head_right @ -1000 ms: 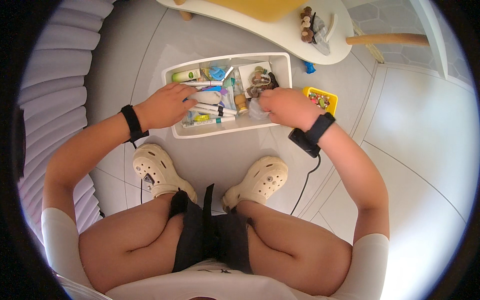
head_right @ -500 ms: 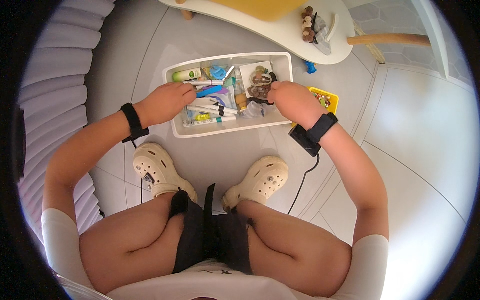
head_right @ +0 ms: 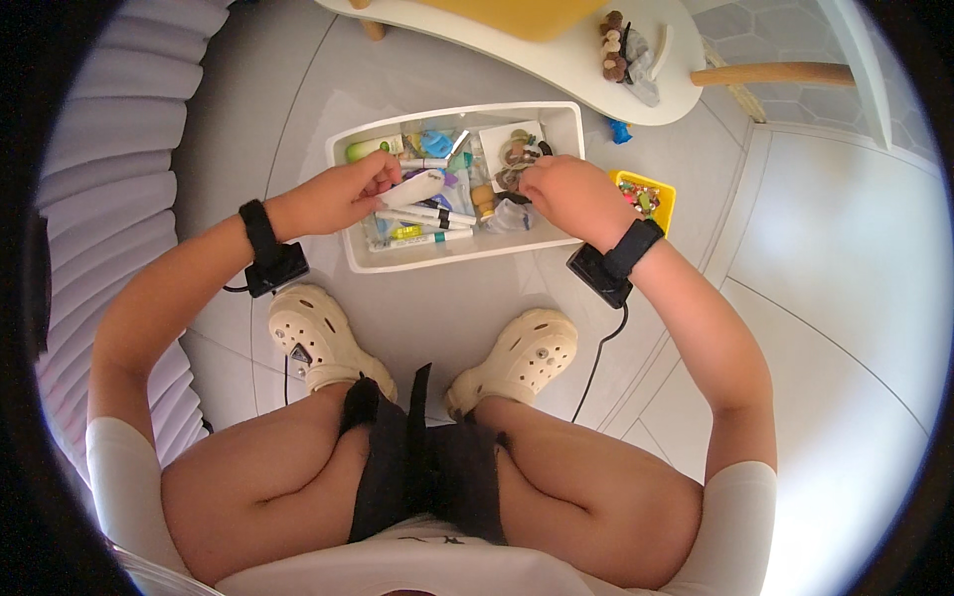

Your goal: The person sorts through various small items in a white bin, including pens and toys, before picking up and opening a small plastic packet to retrieve a toy figure.

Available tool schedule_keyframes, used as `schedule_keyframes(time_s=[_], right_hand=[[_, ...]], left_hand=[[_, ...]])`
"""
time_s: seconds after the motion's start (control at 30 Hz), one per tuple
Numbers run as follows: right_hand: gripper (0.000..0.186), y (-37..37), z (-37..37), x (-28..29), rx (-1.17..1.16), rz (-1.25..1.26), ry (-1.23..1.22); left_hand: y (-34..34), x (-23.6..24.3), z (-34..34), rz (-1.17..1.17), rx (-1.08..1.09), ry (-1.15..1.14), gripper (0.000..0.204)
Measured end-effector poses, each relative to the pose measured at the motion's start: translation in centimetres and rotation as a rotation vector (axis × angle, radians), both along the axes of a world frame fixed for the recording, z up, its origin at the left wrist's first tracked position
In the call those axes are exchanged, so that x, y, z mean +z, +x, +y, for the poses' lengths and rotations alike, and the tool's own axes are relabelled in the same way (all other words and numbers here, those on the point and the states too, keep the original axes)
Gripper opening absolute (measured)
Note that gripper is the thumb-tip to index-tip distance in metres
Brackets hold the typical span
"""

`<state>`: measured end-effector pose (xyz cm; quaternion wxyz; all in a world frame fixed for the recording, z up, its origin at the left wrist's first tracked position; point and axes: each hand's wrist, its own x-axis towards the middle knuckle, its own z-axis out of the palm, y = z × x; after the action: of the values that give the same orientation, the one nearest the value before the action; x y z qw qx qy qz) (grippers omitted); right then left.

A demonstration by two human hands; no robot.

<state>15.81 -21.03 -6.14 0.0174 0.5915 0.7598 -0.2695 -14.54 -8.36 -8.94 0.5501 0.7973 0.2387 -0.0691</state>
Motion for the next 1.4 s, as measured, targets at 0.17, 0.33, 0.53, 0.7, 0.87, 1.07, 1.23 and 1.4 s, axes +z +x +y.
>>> schedule_keyframes(time_s=[0.17,0.33,0.53,0.7,0.87,1.07,1.23,1.4], right_hand=[[0.011,0.2,0.4,0.1,-0.032,0.158,0.039],[0.006,0.7,0.7,1.0,0.003,-0.146,0.107],[0.007,-0.8,-0.3,-2.0,0.237,-0.395,0.171],[0.009,0.6,0.1,-2.6,0.211,-0.326,0.226],[0.016,2.1,1.4,0.8,-0.208,0.156,-0.001],[0.034,0.8,2.4,3.7,-0.814,0.811,-0.474],[0.031,1.0,2.7,3.7,-0.937,0.961,-0.668],[0.018,2.1,2.0,2.8,-0.884,1.560,-0.804]], left_hand=[[0.0,-0.7,0.4,-0.023,0.058,-0.286,0.028],[-0.6,-1.5,0.9,-0.012,-0.037,-0.080,0.026],[0.1,-1.6,1.0,0.050,-0.051,-0.005,0.023],[-0.1,-1.8,1.1,0.079,-0.008,-0.053,0.021],[-0.3,-1.3,1.4,0.067,-0.062,-0.075,0.022],[-0.1,-1.4,1.3,0.084,-0.068,-0.045,0.023],[-0.4,-1.3,1.3,0.067,-0.064,-0.060,0.023],[-0.2,-1.3,1.3,0.064,-0.070,-0.055,0.024]])
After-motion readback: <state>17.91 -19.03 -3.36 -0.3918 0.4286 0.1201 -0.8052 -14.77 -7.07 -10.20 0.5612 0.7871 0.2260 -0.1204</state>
